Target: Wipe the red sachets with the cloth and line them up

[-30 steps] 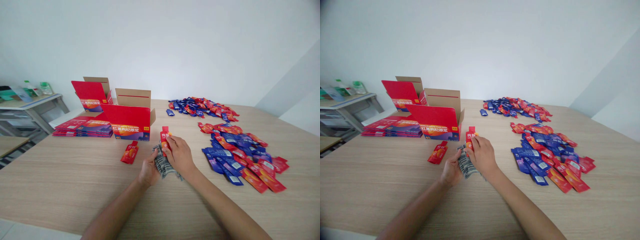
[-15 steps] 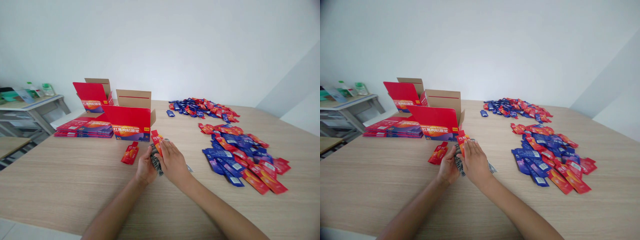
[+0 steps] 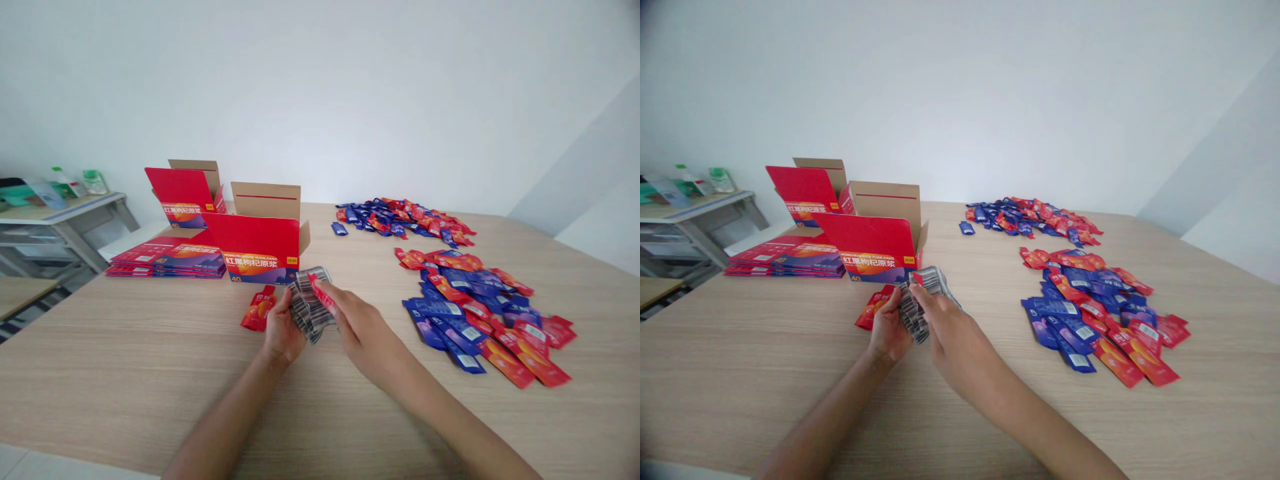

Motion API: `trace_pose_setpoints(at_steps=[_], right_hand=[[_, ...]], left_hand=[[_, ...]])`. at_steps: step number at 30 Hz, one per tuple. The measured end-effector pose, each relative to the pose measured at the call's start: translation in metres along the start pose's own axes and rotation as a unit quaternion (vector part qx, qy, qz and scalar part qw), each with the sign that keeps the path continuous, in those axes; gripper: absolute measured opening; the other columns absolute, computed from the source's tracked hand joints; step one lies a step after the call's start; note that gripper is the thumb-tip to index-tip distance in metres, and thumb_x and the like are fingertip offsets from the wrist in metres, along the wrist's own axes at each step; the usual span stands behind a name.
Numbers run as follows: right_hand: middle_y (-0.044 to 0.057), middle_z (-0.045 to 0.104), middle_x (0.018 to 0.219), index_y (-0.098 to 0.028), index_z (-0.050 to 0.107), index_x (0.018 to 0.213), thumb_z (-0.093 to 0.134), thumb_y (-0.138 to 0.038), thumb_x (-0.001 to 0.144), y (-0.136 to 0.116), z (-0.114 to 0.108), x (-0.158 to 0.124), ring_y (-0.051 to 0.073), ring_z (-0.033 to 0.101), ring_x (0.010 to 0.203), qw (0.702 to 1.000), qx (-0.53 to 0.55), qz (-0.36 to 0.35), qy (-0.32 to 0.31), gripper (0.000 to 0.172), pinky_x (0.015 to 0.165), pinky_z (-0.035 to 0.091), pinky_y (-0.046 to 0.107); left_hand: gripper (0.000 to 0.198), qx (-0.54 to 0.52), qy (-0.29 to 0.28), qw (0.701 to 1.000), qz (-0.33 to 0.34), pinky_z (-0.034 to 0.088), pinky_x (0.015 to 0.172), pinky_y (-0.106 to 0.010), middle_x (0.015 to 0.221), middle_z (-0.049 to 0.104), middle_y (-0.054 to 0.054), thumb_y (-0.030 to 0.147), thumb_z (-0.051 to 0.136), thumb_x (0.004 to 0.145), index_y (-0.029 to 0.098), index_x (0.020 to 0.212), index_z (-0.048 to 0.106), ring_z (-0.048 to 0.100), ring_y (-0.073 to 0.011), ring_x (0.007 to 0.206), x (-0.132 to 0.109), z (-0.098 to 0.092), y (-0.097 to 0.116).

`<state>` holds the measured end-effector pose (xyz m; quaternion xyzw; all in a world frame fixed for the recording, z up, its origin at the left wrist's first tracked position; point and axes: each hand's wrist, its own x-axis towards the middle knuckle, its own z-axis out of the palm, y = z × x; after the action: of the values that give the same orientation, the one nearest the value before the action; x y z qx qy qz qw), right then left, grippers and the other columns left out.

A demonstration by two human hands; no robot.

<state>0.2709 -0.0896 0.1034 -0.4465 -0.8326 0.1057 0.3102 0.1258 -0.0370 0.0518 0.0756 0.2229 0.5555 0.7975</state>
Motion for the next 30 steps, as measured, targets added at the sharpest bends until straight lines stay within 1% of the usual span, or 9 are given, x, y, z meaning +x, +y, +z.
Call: trace_pose_setpoints(at_steps=[3,6,7,9,15,20,22,25,30], right_hand=[[0.008,0.071,0.112,-0.024,0.063,0.123,0.039,-0.011,0.094,0.02,-0.01,0.01,0.02,0.067,0.104,0.997,0.051,0.027,0.058,0.039,0.092,0.052,0.037],[0.006,0.07,0.095,-0.021,0.067,0.103,0.054,-0.02,0.092,0.037,-0.006,0.017,0.021,0.066,0.087,0.995,0.024,0.085,0.048,0.017,0.083,0.052,0.036],[0.007,0.069,0.095,-0.021,0.066,0.104,0.059,-0.025,0.091,0.041,-0.003,0.017,0.022,0.065,0.086,0.994,0.005,0.099,0.038,0.016,0.082,0.052,0.036],[0.009,0.064,0.1,-0.021,0.062,0.115,0.064,-0.029,0.089,0.045,0.004,0.017,0.023,0.063,0.088,0.994,-0.034,0.102,0.023,0.027,0.083,0.052,0.039],[0.015,0.054,0.125,-0.024,0.047,0.141,0.054,-0.025,0.095,0.046,0.014,0.016,0.026,0.058,0.108,0.996,-0.082,0.028,0.011,0.047,0.096,0.05,0.047],[0.022,0.037,0.152,-0.016,0.056,0.134,0.056,-0.038,0.094,0.052,0.011,0.017,0.037,0.035,0.141,0.98,-0.194,-0.038,0.024,0.046,0.113,0.03,0.061],[0.021,0.033,0.156,-0.014,0.055,0.135,0.049,-0.036,0.098,0.056,0.012,0.018,0.033,0.033,0.144,0.983,-0.173,-0.053,0.02,0.043,0.117,0.029,0.057],[0.018,0.033,0.157,-0.015,0.047,0.142,0.038,-0.03,0.102,0.061,0.017,0.018,0.026,0.037,0.143,0.993,-0.108,-0.042,0.006,0.043,0.115,0.038,0.049],[0.02,0.037,0.154,-0.01,0.042,0.145,0.039,-0.022,0.101,0.057,0.028,0.016,0.025,0.033,0.145,0.993,-0.098,-0.06,-0.013,0.046,0.117,0.037,0.047]], left_hand=[[0.041,-0.005,-0.021,1.0,0.002,0.055,0.091,-0.046,0.097,0.076,-0.013,0.036,0.039,0.099,0.01,0.104,0.07,0.07,-0.0281,0.102,0.001,0.0,0.002],[0.038,-0.006,-0.033,0.999,0.006,0.056,0.09,-0.046,0.1,0.076,-0.012,0.036,0.042,0.098,0.011,0.109,0.069,0.07,-0.0283,0.103,0.001,0.0,0.003],[0.038,-0.004,-0.038,0.999,0.003,0.055,0.09,-0.046,0.102,0.075,-0.012,0.036,0.042,0.098,0.011,0.11,0.069,0.069,-0.0286,0.104,0.001,0.0,0.003],[0.039,-0.002,-0.044,0.999,-0.007,0.054,0.092,-0.046,0.107,0.074,-0.014,0.035,0.042,0.098,0.01,0.111,0.068,0.068,-0.0293,0.107,0.001,-0.001,0.002],[0.043,-0.004,-0.073,0.997,-0.02,0.048,0.102,-0.047,0.12,0.071,-0.014,0.036,0.043,0.098,0.01,0.126,0.062,0.064,-0.0289,0.116,0.003,-0.004,-0.002],[0.044,0.003,-0.077,0.996,-0.042,0.047,0.103,-0.046,0.12,0.071,-0.014,0.038,0.042,0.098,0.011,0.127,0.062,0.065,-0.028,0.115,0.0,-0.001,-0.004],[0.043,0.004,-0.078,0.996,-0.042,0.048,0.102,-0.046,0.118,0.071,-0.014,0.038,0.043,0.098,0.012,0.126,0.063,0.065,-0.028,0.114,-0.001,0.0,-0.005],[0.041,0.0,-0.071,0.997,-0.037,0.048,0.101,-0.045,0.115,0.072,-0.013,0.036,0.045,0.097,0.012,0.122,0.065,0.066,-0.0281,0.113,-0.002,0.001,-0.004],[0.041,-0.005,-0.049,0.998,-0.036,0.05,0.099,-0.043,0.114,0.072,-0.013,0.036,0.041,0.098,0.01,0.12,0.066,0.066,-0.0268,0.112,0.0,0.001,-0.002]])
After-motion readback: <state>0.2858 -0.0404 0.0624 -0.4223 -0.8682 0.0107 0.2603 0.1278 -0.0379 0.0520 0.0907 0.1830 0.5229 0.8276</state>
